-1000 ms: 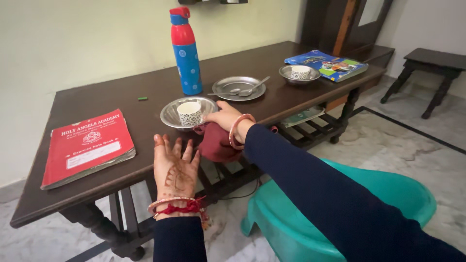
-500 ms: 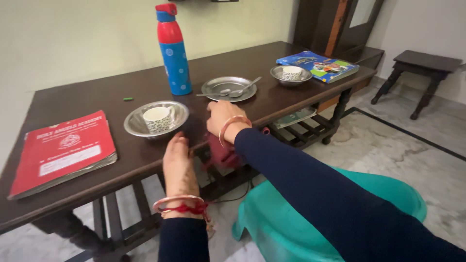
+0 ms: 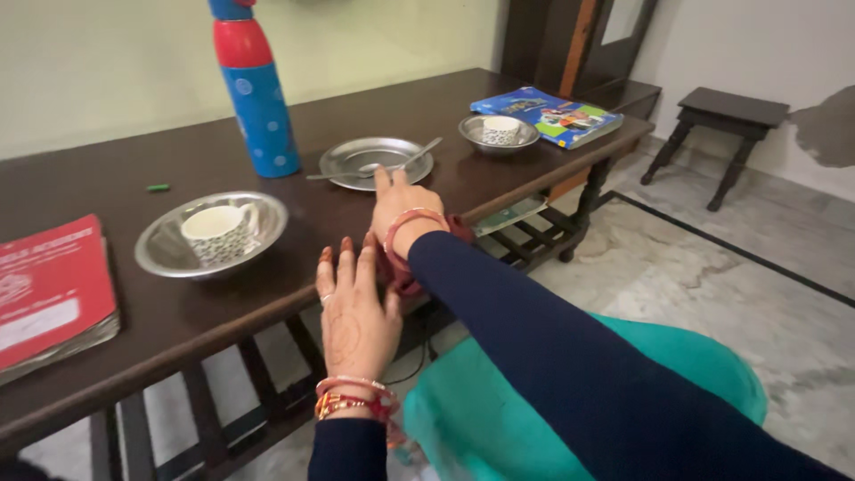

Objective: The person wipes the surface of a wooden table and several books using a cloth.

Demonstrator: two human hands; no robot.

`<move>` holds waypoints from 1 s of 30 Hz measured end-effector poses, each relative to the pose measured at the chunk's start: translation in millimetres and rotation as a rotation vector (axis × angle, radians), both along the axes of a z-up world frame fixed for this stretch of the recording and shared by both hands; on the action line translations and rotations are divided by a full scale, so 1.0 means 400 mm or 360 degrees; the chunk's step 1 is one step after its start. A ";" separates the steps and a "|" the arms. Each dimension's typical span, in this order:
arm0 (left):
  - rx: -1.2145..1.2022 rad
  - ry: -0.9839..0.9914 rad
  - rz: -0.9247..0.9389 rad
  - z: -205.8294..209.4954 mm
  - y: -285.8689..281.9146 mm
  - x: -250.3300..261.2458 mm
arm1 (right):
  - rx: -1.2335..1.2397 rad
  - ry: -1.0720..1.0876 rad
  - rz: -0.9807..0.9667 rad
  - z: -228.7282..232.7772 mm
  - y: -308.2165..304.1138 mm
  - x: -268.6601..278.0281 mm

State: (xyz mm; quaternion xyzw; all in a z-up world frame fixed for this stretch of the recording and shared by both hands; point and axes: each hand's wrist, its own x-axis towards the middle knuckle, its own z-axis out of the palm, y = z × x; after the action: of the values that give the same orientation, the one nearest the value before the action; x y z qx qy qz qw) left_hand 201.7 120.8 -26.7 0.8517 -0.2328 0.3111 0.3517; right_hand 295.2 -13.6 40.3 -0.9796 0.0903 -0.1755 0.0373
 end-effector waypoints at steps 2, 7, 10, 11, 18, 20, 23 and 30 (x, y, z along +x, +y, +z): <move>0.0014 -0.0015 -0.0001 0.008 -0.006 -0.001 | 0.0021 0.0074 -0.0007 0.013 -0.005 0.002; 0.0050 0.0009 0.0003 0.017 -0.013 -0.005 | 0.0076 0.0259 0.0030 0.036 -0.011 0.009; 0.0072 -0.0016 0.0018 0.019 -0.014 -0.008 | 0.0072 0.0196 0.0035 0.028 -0.015 0.008; 0.0092 0.0001 0.0010 0.020 -0.013 -0.006 | 0.0071 0.0191 0.0031 0.025 -0.017 0.009; 0.0131 0.0012 0.0006 0.015 -0.012 -0.001 | 0.0064 0.0136 0.0106 0.006 -0.029 0.010; 0.0128 0.0035 0.0004 0.017 -0.010 -0.005 | 0.0053 0.0093 0.0123 0.001 -0.029 0.006; 0.0123 0.0078 -0.0002 0.027 -0.010 -0.011 | 0.0066 0.0127 0.0067 0.003 -0.031 -0.005; 0.0121 0.0110 0.0006 0.039 -0.010 -0.023 | 0.0091 0.0090 0.0105 -0.004 -0.030 -0.035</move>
State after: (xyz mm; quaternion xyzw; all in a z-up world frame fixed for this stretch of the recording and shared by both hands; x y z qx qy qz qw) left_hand 192.5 116.8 -10.9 0.8751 -0.2305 0.2732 0.3264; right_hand 281.4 -25.8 38.5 -0.9852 0.0641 -0.1437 0.0685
